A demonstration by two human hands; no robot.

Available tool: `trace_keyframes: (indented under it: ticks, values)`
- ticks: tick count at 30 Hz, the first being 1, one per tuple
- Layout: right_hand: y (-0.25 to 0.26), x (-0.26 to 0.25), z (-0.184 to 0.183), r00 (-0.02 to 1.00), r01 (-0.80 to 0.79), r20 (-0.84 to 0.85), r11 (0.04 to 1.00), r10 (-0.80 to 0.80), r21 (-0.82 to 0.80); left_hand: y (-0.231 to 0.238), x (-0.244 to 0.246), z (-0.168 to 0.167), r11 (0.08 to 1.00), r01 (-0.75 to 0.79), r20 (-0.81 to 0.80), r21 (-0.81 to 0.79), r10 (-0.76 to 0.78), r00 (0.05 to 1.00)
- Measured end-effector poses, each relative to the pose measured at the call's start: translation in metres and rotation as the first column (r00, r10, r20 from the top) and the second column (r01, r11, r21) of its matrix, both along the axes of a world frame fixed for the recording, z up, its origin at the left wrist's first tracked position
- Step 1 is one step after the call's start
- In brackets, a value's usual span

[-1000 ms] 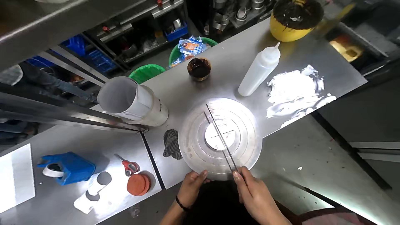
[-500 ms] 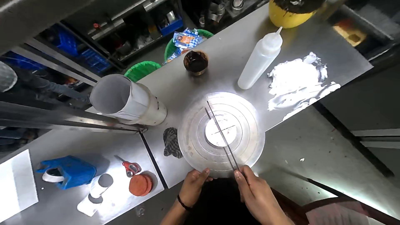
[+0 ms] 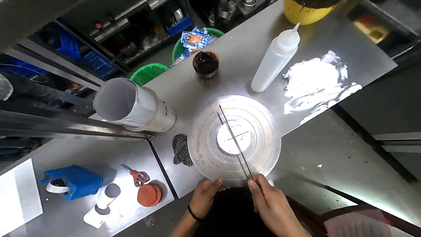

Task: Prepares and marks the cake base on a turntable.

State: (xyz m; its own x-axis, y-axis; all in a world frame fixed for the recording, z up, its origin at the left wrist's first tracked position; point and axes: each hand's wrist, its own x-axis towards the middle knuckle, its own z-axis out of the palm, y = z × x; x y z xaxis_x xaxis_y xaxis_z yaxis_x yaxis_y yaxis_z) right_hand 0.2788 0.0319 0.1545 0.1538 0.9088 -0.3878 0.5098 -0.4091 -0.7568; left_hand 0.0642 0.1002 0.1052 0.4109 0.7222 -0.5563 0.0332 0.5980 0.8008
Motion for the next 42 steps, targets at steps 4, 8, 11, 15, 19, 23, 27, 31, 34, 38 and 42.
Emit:
trace_keyframes:
  ticks: [4, 8, 11, 15, 19, 23, 27, 31, 34, 38, 42]
  values:
    - [-0.001, 0.0, 0.0, 1.0, -0.003, -0.002, 1.0, 0.003, -0.006, -0.001, -0.001, -0.002, 1.0, -0.003, 0.022, 0.004, 0.003, 1.0]
    - [-0.001, 0.0, -0.001, 1.0, 0.0, -0.005, 1.0, 0.0, -0.013, 0.0, 0.0, 0.0, 1.0, -0.014, 0.021, -0.002, 0.014, 1.0]
    - [-0.001, 0.0, -0.001, 1.0, 0.0, -0.007, 1.0, 0.0, -0.009, -0.001, 0.0, -0.001, 1.0, -0.013, 0.016, 0.0, 0.013, 1.0]
    - [-0.001, 0.001, 0.0, 1.0, 0.001, -0.019, 1.0, -0.001, -0.014, -0.001, 0.0, -0.001, 1.0, -0.006, 0.009, -0.001, 0.006, 1.0]
    - [-0.002, 0.001, -0.002, 1.0, 0.0, -0.019, 1.0, 0.0, -0.01, 0.0, 0.0, -0.002, 1.0, -0.01, 0.016, 0.002, 0.01, 1.0]
    - [-0.003, 0.002, 0.001, 1.0, 0.0, -0.017, 1.0, 0.0, -0.025, -0.001, 0.0, -0.001, 1.0, -0.014, 0.014, 0.001, 0.014, 1.0]
    - [-0.006, 0.003, 0.003, 1.0, 0.0, -0.031, 0.999, -0.001, -0.048, -0.001, 0.001, 0.001, 1.0, -0.006, 0.005, 0.007, 0.006, 1.0]
    - [-0.003, 0.004, 0.002, 1.0, -0.006, -0.029, 0.999, 0.005, -0.05, -0.001, 0.001, 0.001, 1.0, 0.0, 0.002, 0.01, 0.0, 1.0]
    - [0.002, 0.003, 0.001, 1.0, -0.008, -0.025, 0.997, 0.007, -0.072, -0.001, 0.0, -0.001, 1.0, 0.007, 0.002, 0.02, -0.007, 1.0]
    - [-0.001, 0.002, 0.002, 1.0, -0.006, -0.029, 0.997, 0.003, -0.08, -0.001, 0.002, 0.0, 1.0, -0.012, 0.003, 0.005, 0.012, 1.0]
    - [-0.008, 0.005, 0.011, 0.997, 0.021, -0.075, 0.999, -0.024, -0.049, -0.002, 0.001, -0.003, 1.0, -0.013, -0.001, 0.002, 0.013, 1.0]
